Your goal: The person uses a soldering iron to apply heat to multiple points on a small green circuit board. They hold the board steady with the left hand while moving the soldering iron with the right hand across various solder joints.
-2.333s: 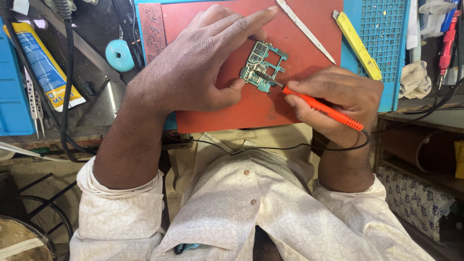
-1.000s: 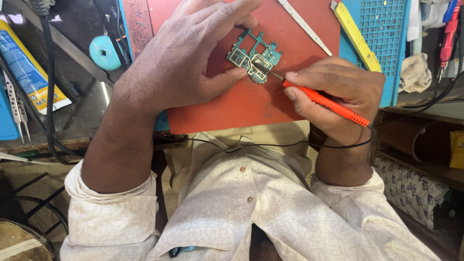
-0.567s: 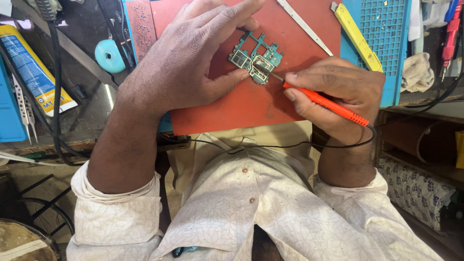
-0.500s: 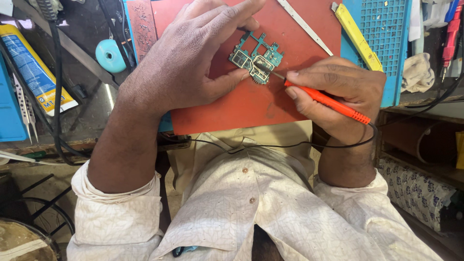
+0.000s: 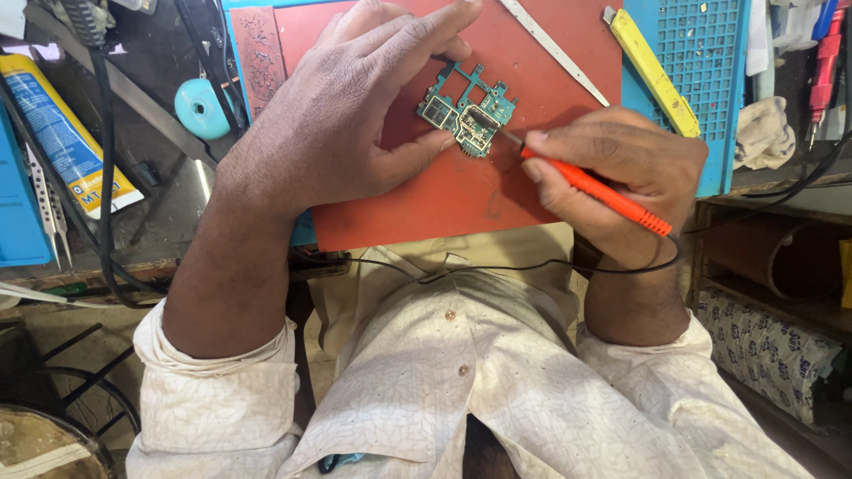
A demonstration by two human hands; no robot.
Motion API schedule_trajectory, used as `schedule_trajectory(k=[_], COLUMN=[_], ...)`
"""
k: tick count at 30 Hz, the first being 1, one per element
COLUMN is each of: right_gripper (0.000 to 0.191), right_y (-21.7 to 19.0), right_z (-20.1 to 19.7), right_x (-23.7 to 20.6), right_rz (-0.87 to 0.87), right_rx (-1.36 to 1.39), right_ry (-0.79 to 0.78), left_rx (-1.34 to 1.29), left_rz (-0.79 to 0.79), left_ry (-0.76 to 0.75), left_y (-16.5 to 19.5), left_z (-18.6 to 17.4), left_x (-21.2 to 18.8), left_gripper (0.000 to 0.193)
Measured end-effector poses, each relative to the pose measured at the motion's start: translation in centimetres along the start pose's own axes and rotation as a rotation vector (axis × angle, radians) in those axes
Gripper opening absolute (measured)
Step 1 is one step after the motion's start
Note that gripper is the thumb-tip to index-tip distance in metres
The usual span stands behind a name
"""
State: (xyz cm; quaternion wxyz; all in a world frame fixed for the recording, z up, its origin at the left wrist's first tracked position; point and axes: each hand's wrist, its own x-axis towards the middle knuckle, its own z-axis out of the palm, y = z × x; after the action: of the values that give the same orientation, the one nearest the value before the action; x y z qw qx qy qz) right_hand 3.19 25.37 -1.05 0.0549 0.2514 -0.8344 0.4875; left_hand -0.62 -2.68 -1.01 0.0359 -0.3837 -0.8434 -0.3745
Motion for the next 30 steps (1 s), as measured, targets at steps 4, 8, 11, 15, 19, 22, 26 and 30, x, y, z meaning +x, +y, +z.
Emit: schedule_trajectory(k=[4,8,11,15,19,22,26,30], right_gripper=[0.022,0.025,0.022,0.022,0.021,0.02,0.021,0.02], right_y=[-0.48,-0.75,-0.81,-0.78,-0.83,-0.91,-0.97,-0.96], right_z=[0.25,0.36,0.38,0.44,0.5,0.47,0.41,0.46], right_x=[0.19,0.15,0.09,0.1,0.07,0.0,-0.05,-0.08], right_rz=[-0.034,-0.04,-0.047,-0.056,-0.058,-0.058,-0.067,-0.067], right_rx=[-0.028,-0.06,-0.036,-0.077,-0.078,-0.083,-0.107,-0.101], right_ry=[0.022,-0.02,0.042,0.008,0.018,0.023,0.003,0.024], left_rx=[0.002,-0.002,-0.002,0.003,0.004,0.011,-0.001,0.006], left_rz=[0.03,0.03,0.021,0.018,0.02,0.023,0.004,0.007], left_ry=[0.021,0.019,0.014,0.014,0.018,0.021,0.012,0.013], left_y=[0.12,0.1,0.17,0.13,0.18,0.13,0.15,0.14], left_z=[-0.07,-0.15,-0.13,-0.15,-0.1,-0.1,-0.13,-0.1], left_x=[0.06,0.12,0.06,0.06,0.05,0.11,0.06,0.07], left_gripper=[0.088,0.088,0.088,0.087,0.087,0.086,0.085,0.085])
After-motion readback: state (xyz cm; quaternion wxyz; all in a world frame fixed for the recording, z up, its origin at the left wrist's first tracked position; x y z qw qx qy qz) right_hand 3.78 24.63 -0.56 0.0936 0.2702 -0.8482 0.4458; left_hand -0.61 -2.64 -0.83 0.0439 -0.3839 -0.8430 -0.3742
